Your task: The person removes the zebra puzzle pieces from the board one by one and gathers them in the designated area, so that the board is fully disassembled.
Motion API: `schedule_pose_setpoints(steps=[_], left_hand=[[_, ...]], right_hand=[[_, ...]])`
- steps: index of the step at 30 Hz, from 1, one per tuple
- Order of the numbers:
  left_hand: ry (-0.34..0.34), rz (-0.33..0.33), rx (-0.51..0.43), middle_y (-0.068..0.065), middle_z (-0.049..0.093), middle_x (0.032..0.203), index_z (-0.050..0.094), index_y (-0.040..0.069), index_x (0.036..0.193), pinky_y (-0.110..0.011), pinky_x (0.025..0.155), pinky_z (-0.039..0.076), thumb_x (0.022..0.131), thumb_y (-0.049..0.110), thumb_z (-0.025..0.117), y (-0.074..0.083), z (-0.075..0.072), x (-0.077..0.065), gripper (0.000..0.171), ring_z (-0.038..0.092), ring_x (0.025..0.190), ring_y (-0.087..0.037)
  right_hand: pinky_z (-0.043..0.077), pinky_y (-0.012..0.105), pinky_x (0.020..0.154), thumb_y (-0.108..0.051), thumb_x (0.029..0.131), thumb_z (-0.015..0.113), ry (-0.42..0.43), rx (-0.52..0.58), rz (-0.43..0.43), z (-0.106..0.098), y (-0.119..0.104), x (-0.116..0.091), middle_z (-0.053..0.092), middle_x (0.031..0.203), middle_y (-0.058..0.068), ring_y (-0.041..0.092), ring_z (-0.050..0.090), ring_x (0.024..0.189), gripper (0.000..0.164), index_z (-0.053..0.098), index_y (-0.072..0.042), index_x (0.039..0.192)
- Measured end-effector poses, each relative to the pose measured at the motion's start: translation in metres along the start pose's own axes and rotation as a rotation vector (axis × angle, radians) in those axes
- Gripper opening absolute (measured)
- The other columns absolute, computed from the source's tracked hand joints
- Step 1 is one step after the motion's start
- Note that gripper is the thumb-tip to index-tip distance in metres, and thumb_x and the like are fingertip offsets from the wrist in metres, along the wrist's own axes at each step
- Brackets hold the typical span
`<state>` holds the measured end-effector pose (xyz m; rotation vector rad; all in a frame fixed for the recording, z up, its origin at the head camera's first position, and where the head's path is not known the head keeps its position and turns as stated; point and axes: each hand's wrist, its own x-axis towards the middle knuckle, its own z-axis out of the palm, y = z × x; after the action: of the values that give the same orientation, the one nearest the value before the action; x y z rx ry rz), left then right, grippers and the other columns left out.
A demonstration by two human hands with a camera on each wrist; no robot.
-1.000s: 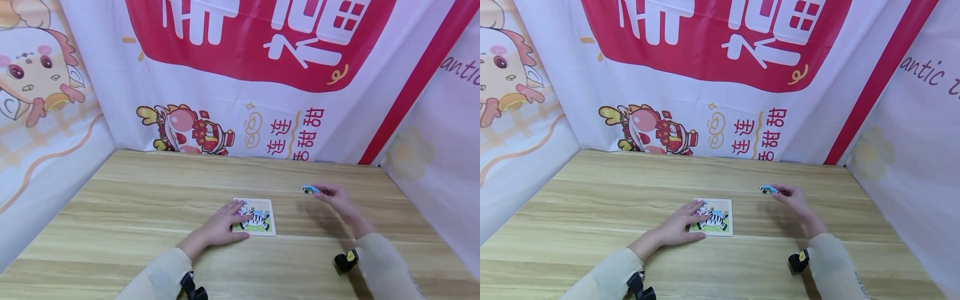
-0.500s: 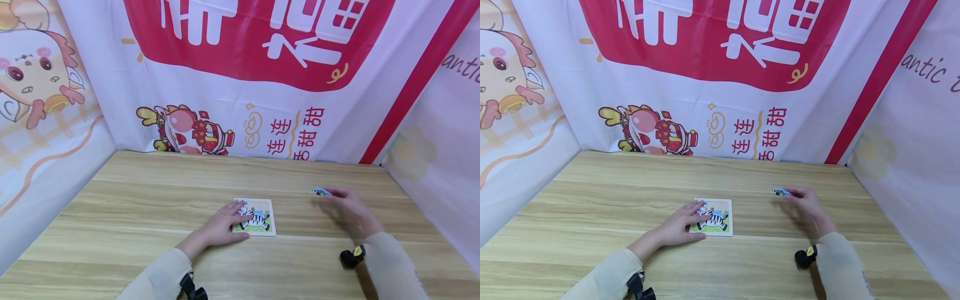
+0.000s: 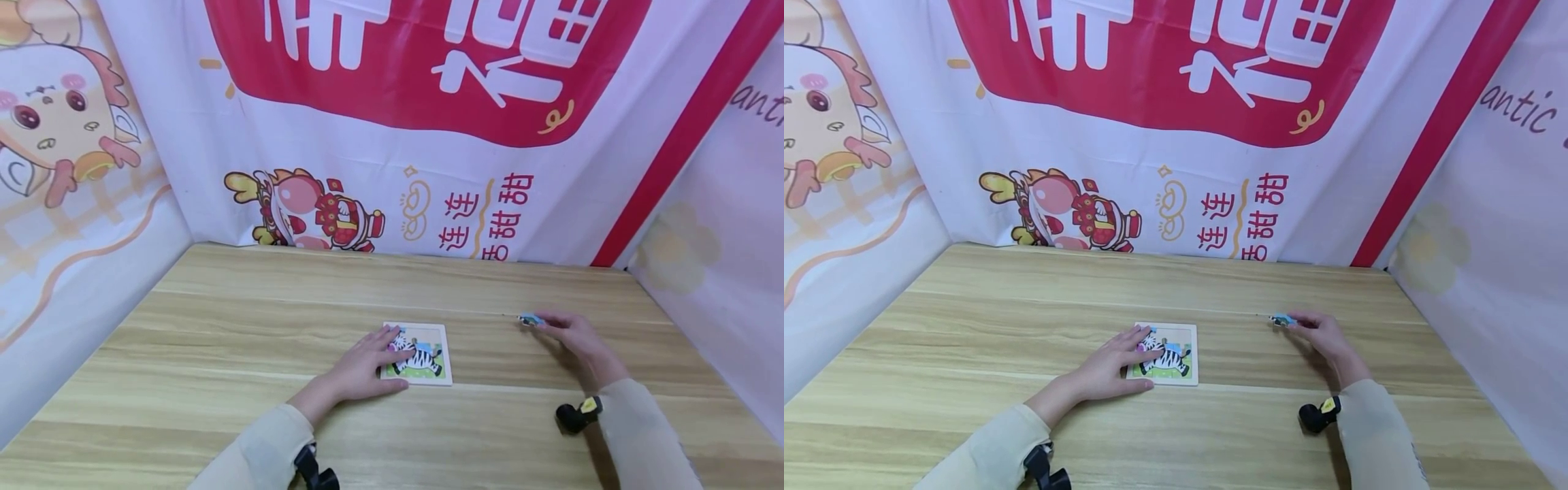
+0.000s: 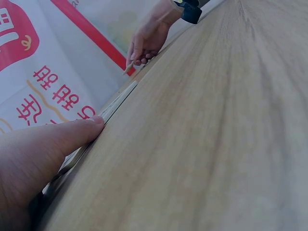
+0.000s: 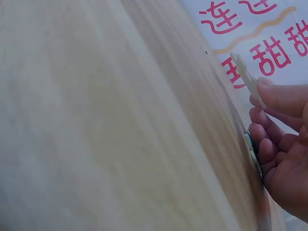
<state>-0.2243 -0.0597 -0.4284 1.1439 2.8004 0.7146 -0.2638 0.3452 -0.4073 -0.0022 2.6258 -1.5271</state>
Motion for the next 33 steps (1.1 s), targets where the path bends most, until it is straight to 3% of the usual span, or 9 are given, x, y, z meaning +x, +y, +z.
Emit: schedule_pose_setpoints(steps=[10,19,26,33], left_hand=[[0.003,0.008,0.007,-0.007,0.015,0.142,0.044,0.029,0.127,-0.041,0.101,0.008,0.079,0.056,0.046,-0.0008,-0.0001,0.0005,0.055,0.007,0.128,-0.023],[-0.010,-0.012,-0.003,-0.006,0.014,0.142,0.043,0.031,0.127,-0.040,0.101,0.007,0.079,0.058,0.046,0.0006,-0.0013,0.0001,0.056,0.006,0.128,-0.022],[-0.013,-0.018,-0.010,-0.006,0.015,0.142,0.043,0.031,0.127,-0.041,0.101,0.007,0.078,0.057,0.047,0.0008,-0.0011,-0.0001,0.056,0.006,0.128,-0.023],[-0.014,-0.019,-0.008,-0.006,0.014,0.142,0.042,0.031,0.127,-0.041,0.101,0.007,0.078,0.058,0.046,0.0005,-0.0008,0.0001,0.056,0.006,0.128,-0.023]], right_hand=[[0.035,0.036,0.079,-0.018,0.082,0.059,0.023,-0.178,-0.026,0.0056,0.0028,0.0028,0.051,0.109,0.023,0.029,0.044,0.096,0.041,0.052,0.006,0.114],[0.037,0.030,0.071,-0.019,0.082,0.059,0.012,-0.248,-0.035,0.0065,-0.0019,0.0016,0.053,0.105,0.020,0.024,0.045,0.087,0.040,0.053,0.005,0.114],[0.036,0.030,0.066,-0.021,0.083,0.059,0.006,-0.263,0.034,0.0078,-0.0014,0.0026,0.052,0.104,0.016,0.024,0.042,0.084,0.041,0.052,0.000,0.117],[0.037,0.029,0.065,-0.018,0.081,0.060,0.015,-0.276,0.020,0.0098,-0.0019,0.0035,0.054,0.096,0.013,0.023,0.043,0.081,0.040,0.053,0.000,0.116]])
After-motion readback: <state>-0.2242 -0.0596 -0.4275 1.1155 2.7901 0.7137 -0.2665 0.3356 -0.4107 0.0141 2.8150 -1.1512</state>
